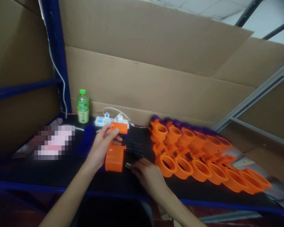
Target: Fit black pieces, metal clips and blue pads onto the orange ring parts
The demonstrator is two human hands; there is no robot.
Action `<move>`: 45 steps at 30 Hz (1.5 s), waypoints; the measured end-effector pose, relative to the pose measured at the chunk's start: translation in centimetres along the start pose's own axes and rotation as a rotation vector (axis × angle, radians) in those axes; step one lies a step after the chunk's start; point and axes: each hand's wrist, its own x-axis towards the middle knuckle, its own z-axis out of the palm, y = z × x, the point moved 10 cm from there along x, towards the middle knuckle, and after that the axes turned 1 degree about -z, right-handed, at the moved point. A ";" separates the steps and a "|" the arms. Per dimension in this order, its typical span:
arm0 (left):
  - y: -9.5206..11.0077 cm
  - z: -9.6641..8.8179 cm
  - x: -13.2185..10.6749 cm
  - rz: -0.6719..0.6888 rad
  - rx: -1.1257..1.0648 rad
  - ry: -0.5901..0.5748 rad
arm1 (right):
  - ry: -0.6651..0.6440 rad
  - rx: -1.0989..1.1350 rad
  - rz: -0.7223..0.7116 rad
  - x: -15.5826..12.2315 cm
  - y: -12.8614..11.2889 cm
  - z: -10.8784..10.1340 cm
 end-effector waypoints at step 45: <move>-0.1 3.0 -1.0 -0.007 0.165 -0.241 | 0.185 0.589 0.022 4.0 0.0 -12.2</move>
